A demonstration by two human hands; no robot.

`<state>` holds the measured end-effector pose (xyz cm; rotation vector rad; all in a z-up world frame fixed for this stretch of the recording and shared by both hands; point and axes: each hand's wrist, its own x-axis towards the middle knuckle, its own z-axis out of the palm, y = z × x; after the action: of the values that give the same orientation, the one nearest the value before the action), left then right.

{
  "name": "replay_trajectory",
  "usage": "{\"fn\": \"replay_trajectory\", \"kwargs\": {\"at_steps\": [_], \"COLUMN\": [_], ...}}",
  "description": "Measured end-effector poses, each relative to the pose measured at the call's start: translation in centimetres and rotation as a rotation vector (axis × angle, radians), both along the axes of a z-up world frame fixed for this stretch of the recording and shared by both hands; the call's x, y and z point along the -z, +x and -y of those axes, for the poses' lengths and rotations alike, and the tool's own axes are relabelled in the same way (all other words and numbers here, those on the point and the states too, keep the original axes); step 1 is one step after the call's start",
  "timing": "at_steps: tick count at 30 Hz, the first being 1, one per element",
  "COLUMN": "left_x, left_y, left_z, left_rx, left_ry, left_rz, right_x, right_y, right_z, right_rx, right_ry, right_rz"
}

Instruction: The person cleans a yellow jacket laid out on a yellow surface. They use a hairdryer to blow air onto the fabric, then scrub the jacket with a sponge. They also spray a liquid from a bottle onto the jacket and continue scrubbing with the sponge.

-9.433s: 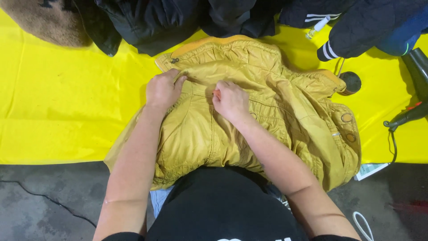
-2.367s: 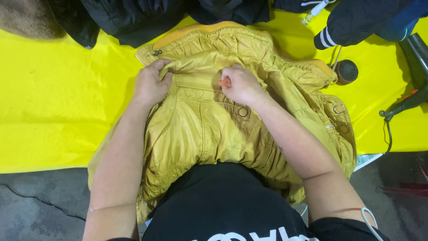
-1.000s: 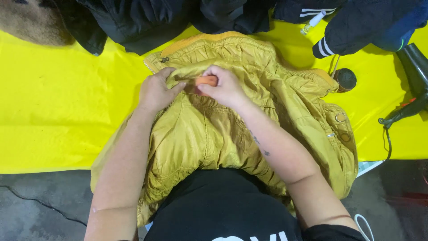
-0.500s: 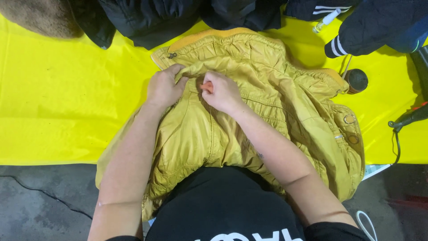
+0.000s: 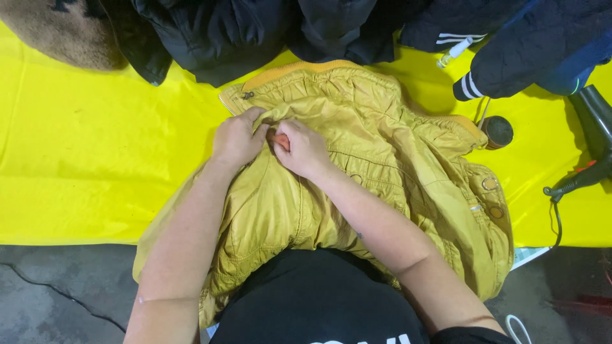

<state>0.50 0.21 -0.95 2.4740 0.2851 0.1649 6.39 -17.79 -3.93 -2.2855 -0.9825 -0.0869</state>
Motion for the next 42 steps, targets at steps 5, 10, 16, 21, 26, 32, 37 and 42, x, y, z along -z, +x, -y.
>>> {"fn": "replay_trajectory", "kwargs": {"at_steps": [5, 10, 16, 21, 26, 32, 37, 42], "left_x": [0.1, 0.7, 0.4, 0.4, 0.4, 0.1, 0.2, -0.7], "left_y": [-0.2, 0.0, -0.3, -0.1, -0.4, -0.2, -0.3, -0.1], "left_z": [-0.2, -0.3, 0.1, 0.3, 0.1, 0.1, 0.2, 0.3], "left_rx": [0.01, 0.005, -0.012, -0.004, 0.004, 0.015, 0.013, 0.02], "left_ry": [-0.013, -0.038, -0.019, 0.026, 0.017, 0.001, 0.002, 0.007], "left_rz": [-0.009, -0.004, 0.005, 0.0, -0.011, -0.006, -0.005, -0.011], "right_x": [0.7, -0.5, -2.9, -2.8, -2.4, -2.0, -3.5, -3.0], "right_y": [0.0, -0.1, 0.4, -0.3, -0.3, 0.6, 1.0, -0.5], "right_z": [1.5, 3.7, 2.8, 0.1, 0.8, 3.1, 2.5, -0.4], "right_rx": [0.025, 0.084, 0.095, 0.104, 0.092, 0.153, 0.129, 0.171], "right_ry": [-0.074, -0.228, -0.09, -0.08, -0.212, -0.307, -0.198, -0.162], "right_rz": [0.031, -0.038, -0.282, -0.214, -0.153, -0.165, -0.28, -0.284]}}
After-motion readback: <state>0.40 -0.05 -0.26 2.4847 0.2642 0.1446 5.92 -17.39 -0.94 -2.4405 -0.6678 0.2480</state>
